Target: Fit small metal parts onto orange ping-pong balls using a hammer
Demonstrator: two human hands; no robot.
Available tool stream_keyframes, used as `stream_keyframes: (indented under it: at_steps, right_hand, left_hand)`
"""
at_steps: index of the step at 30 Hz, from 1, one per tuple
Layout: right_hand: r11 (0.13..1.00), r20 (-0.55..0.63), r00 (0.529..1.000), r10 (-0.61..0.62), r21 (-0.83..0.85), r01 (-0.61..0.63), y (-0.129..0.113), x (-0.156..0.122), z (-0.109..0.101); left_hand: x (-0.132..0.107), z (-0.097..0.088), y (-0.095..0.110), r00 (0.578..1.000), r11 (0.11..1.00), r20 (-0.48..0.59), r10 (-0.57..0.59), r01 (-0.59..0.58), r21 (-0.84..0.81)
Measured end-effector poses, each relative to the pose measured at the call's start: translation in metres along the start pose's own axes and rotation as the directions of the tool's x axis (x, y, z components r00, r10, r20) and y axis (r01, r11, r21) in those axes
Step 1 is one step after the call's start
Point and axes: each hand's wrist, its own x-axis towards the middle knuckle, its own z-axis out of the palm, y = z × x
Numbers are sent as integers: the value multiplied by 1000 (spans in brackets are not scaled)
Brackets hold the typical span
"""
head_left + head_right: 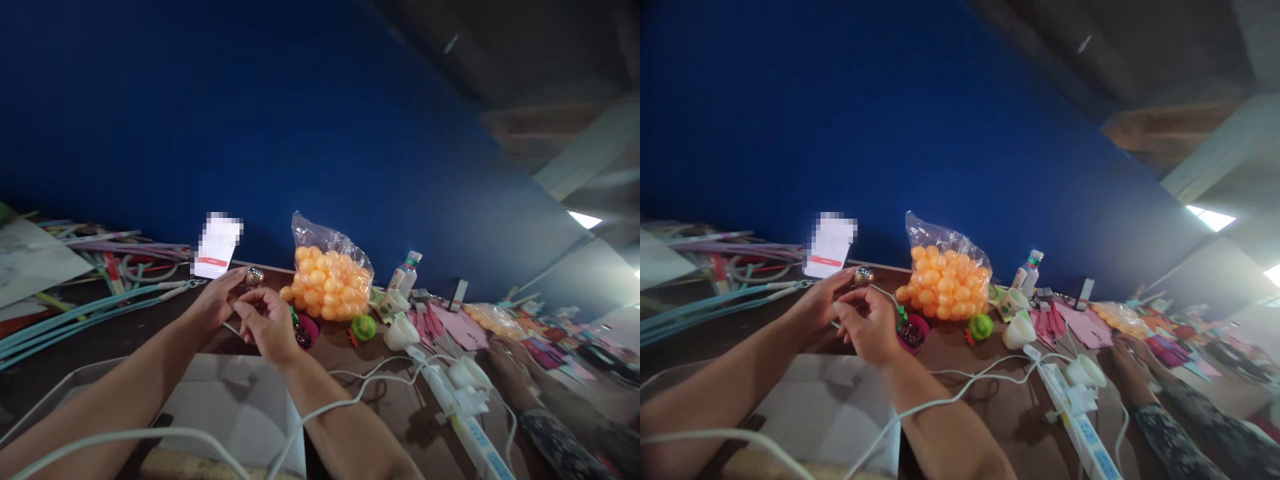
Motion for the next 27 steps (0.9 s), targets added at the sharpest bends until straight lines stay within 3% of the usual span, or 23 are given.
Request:
stream_keyframes:
  at_steps: [10, 17, 27]
  right_hand:
    - [966, -201, 978, 47, 257, 6, -4, 11, -1]
    - [939, -224, 970, 99, 344, -16, -8, 14, -6]
    - [880, -195, 951, 239, 457, -128, -16, 14, -8]
  left_hand:
    - [-3, 3, 7, 1000, 1000, -8, 1, -1, -4]
    - [-3, 2, 5, 1000, 998, 21, 1, -2, 70]
    - [-8, 8, 5, 999, 994, -42, -18, 23, 112]
